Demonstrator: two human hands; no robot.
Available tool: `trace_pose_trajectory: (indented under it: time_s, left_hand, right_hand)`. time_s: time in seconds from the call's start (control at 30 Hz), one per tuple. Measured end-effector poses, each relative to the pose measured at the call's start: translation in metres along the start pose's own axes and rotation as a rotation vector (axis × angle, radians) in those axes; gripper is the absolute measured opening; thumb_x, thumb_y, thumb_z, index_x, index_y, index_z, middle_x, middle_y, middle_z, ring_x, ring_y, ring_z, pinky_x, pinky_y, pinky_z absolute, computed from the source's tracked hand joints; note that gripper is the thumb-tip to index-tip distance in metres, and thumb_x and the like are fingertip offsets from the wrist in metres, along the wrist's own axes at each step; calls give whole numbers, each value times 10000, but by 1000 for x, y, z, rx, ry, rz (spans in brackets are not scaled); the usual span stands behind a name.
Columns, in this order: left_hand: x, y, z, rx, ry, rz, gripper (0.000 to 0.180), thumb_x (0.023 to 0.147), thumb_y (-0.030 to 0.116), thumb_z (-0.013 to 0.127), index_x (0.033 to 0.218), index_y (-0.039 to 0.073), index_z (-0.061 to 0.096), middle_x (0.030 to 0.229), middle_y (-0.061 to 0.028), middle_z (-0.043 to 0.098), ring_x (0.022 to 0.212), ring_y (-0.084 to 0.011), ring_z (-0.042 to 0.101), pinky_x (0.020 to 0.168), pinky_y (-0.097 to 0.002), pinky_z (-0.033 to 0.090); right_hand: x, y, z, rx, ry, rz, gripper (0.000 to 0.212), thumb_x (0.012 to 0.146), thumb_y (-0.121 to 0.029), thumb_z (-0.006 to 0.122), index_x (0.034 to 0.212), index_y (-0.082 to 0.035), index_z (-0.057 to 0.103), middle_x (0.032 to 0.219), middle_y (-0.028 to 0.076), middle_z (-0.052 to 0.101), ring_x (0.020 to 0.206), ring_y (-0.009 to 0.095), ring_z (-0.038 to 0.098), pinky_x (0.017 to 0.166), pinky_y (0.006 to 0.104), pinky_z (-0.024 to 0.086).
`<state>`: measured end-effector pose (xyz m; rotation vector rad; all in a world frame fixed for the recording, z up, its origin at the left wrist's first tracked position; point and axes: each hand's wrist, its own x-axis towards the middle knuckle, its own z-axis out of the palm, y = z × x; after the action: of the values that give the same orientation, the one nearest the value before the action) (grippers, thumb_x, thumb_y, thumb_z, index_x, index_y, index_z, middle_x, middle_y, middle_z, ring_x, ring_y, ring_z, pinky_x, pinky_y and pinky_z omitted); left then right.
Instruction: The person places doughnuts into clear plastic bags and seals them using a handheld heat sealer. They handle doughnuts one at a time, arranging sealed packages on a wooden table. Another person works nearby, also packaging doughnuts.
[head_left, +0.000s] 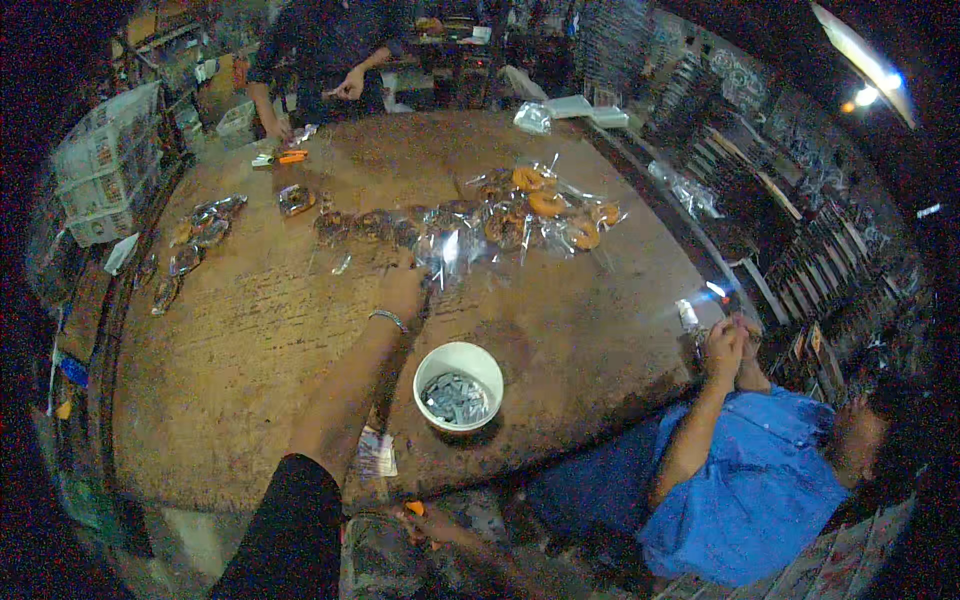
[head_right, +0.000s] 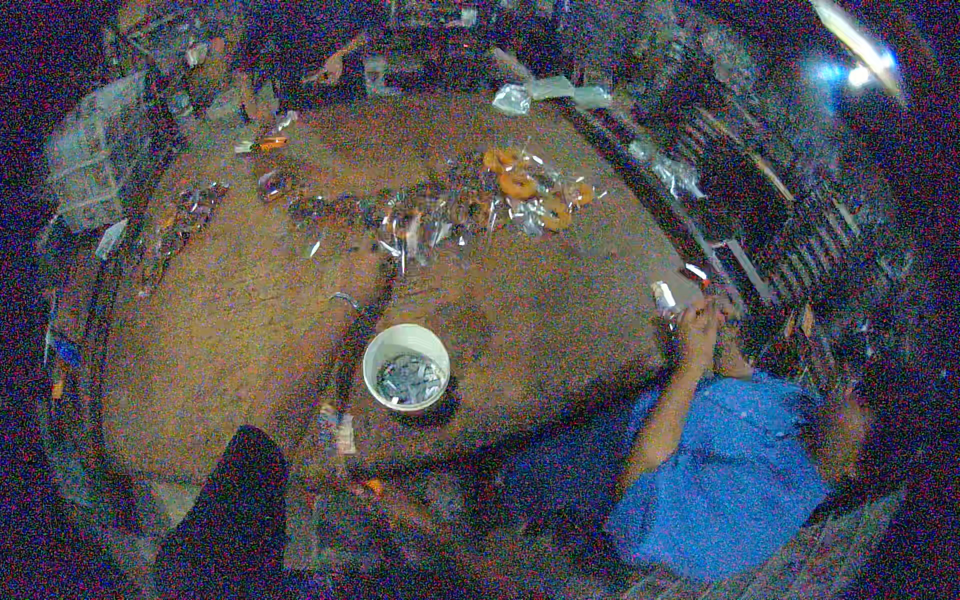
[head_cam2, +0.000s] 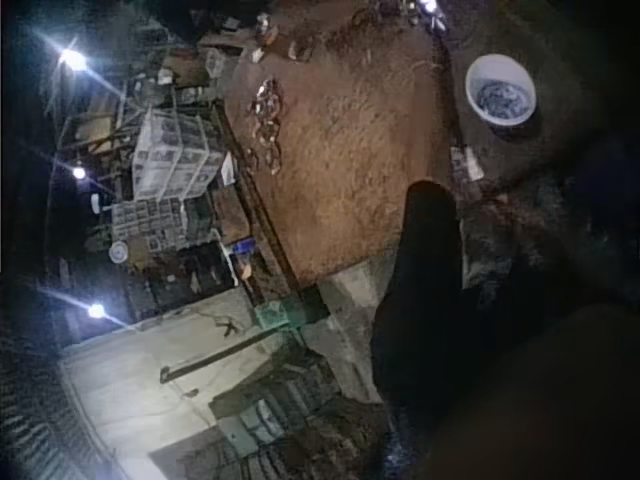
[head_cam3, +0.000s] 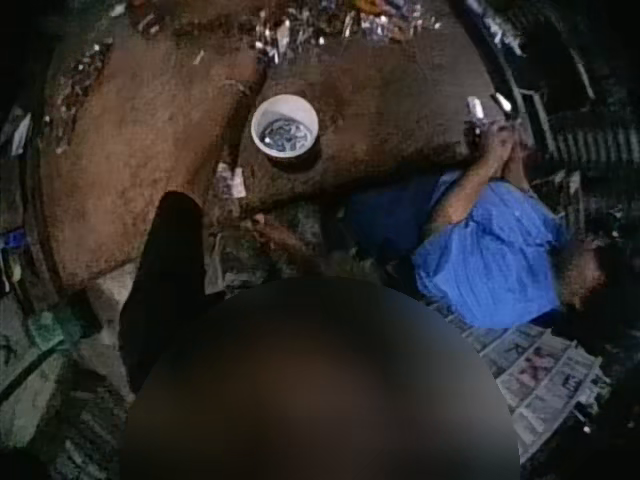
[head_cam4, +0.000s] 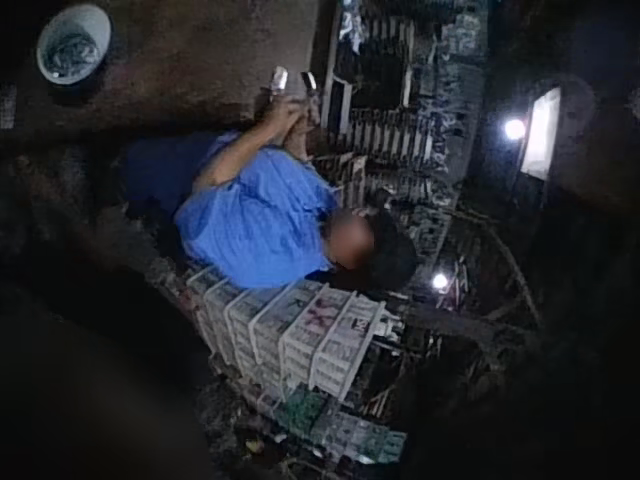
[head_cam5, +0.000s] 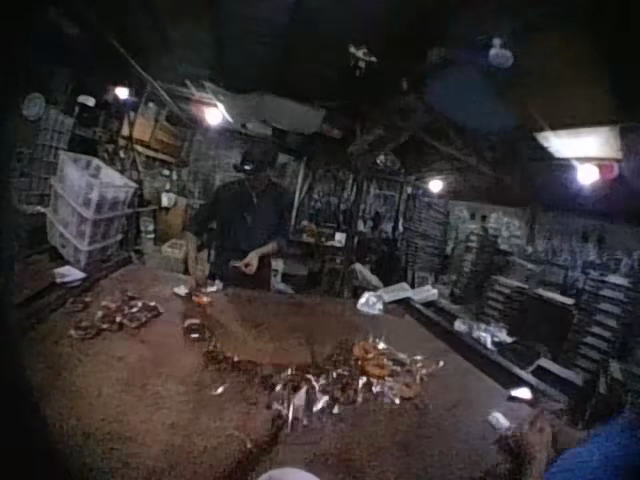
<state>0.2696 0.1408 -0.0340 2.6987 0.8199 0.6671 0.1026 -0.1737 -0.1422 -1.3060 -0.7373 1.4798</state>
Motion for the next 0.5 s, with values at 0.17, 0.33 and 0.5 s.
trace_pose_trajectory:
  time_s: [0.17, 0.33, 0.5]
  left_hand:
    - [17, -9, -42, -225, 564, 75, 238, 793, 125, 618, 1019, 58, 588, 1139, -164, 526, 927, -344, 568, 783, -424, 466]
    - [-35, -43, -156, -549, 196, -11, 219, 862, 78, 533, 1074, 22, 530, 995, -197, 609, 833, -312, 618, 666, -396, 483]
    - [-170, -27, -124, 87, -453, -32, 570, 849, 374, 536, 1312, 93, 359, 1313, -180, 397, 1187, -414, 374, 979, -534, 282]
  right_hand:
    - [-8, -6, 6, -23, -6, -36, 293, 898, -380, 539, 982, -103, 589, 733, -64, 494, 645, 60, 458, 551, 234, 379]
    - [-25, -7, 16, -116, 57, -66, 288, 897, -371, 545, 976, -98, 592, 767, -54, 509, 694, 67, 467, 598, 241, 390]
    - [-19, -4, 23, -276, 136, -157, 249, 901, -309, 559, 981, -73, 570, 872, -6, 562, 824, 113, 500, 748, 279, 418]
